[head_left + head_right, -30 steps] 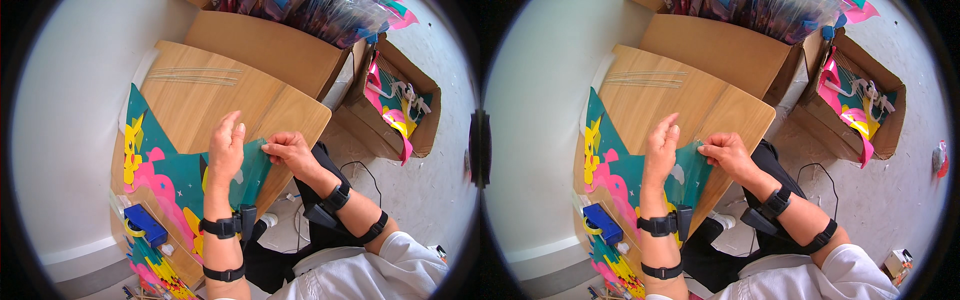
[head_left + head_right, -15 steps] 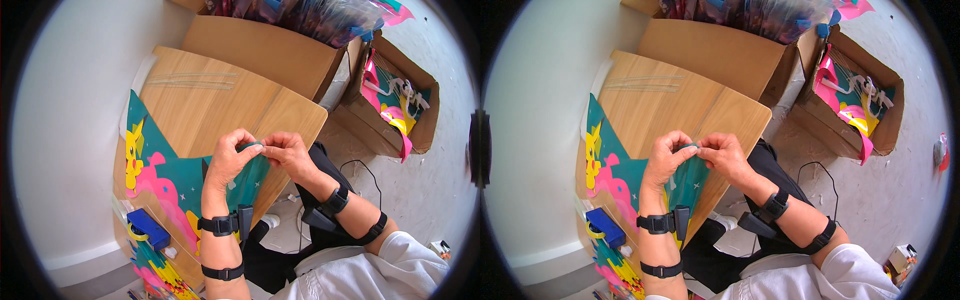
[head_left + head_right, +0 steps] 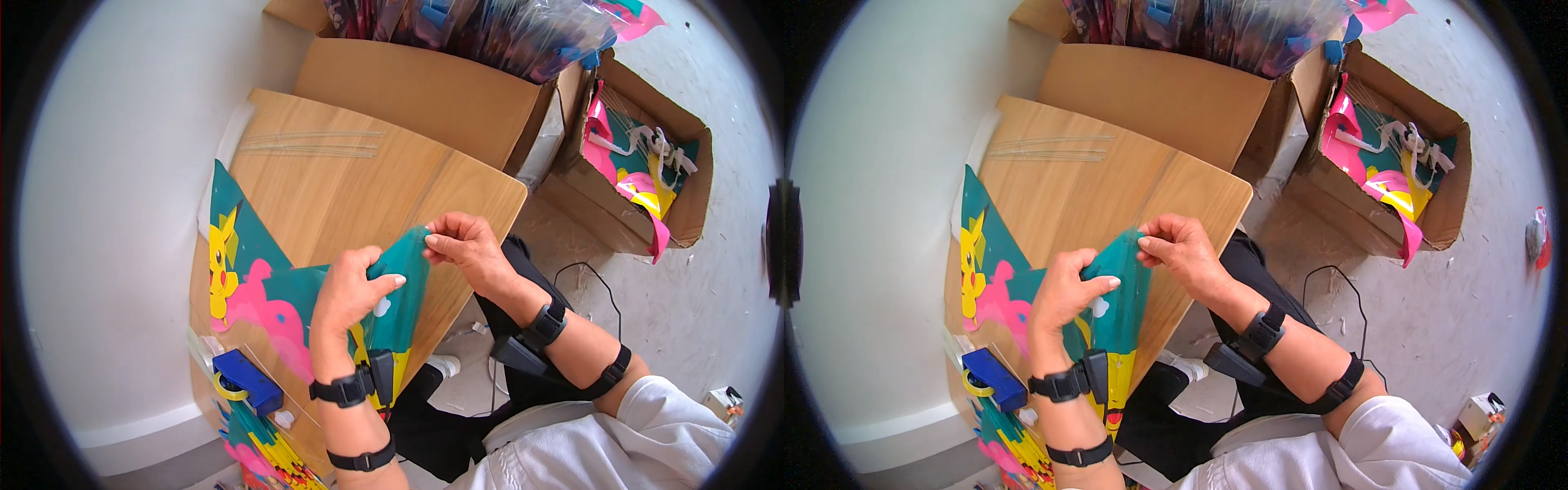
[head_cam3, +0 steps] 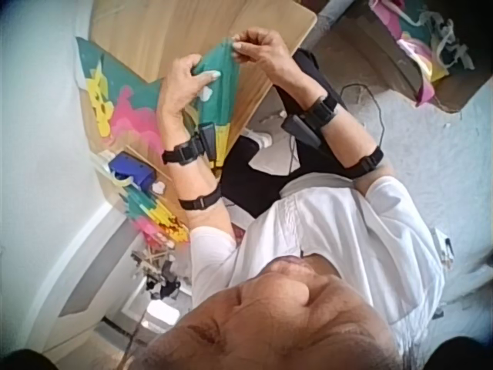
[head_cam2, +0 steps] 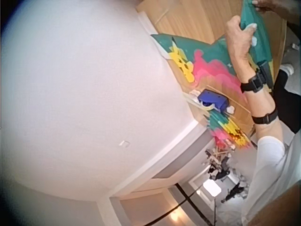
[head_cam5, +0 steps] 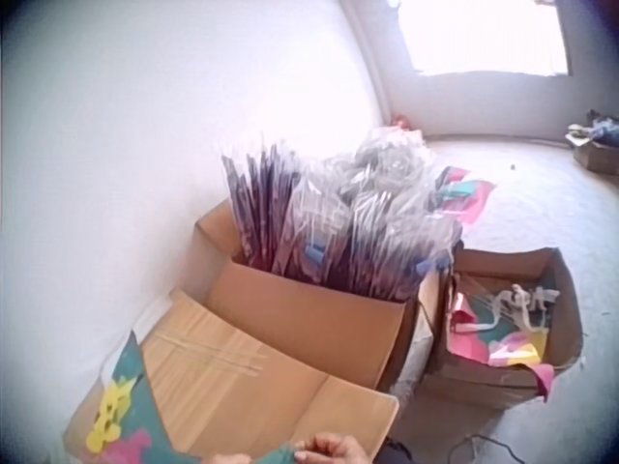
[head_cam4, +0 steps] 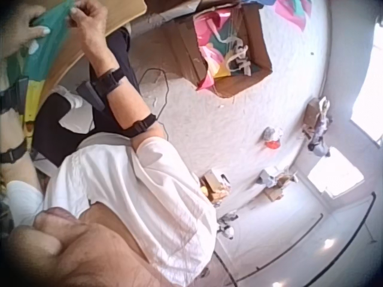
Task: Assemble cartoon-themed kites by attaching thin support rods to the plastic kite body using tape.
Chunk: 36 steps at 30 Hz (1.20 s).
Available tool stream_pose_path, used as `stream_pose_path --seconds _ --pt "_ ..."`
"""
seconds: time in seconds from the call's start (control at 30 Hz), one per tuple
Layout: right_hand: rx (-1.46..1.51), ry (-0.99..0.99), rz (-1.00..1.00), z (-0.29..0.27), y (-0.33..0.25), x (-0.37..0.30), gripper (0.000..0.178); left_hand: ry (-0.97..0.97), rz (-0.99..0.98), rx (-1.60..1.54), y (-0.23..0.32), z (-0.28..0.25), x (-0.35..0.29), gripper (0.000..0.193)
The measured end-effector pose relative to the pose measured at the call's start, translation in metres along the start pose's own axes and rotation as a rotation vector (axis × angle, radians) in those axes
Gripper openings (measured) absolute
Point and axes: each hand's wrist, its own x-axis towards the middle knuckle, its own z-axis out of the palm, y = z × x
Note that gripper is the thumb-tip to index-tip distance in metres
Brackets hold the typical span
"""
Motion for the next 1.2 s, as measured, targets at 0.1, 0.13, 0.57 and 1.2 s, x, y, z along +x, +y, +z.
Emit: stream_pose_path --seconds 0.1,0.13,0.57,1.2 --pt "0.077 0.205 -0.114 0.009 0.002 -0.008 0.019 0.297 0.056 0.251 0.021 0.027 -0.015 0.019" --pt "-0.017 0.176 -0.058 0.010 0.001 -0.013 0.020 0.381 0.094 0.452 0.025 0.039 -0.020 0.015" --pt "-0.197 0.006 0.079 -0.025 0.002 -0.038 0.013 0.261 0.232 -0.060 0.052 0.132 -0.086 0.041" --pt "0.407 -0.090 0.586 -0.048 -0.015 -0.037 0.013 0.185 0.061 -0.735 0.027 0.079 -0.035 0.011"
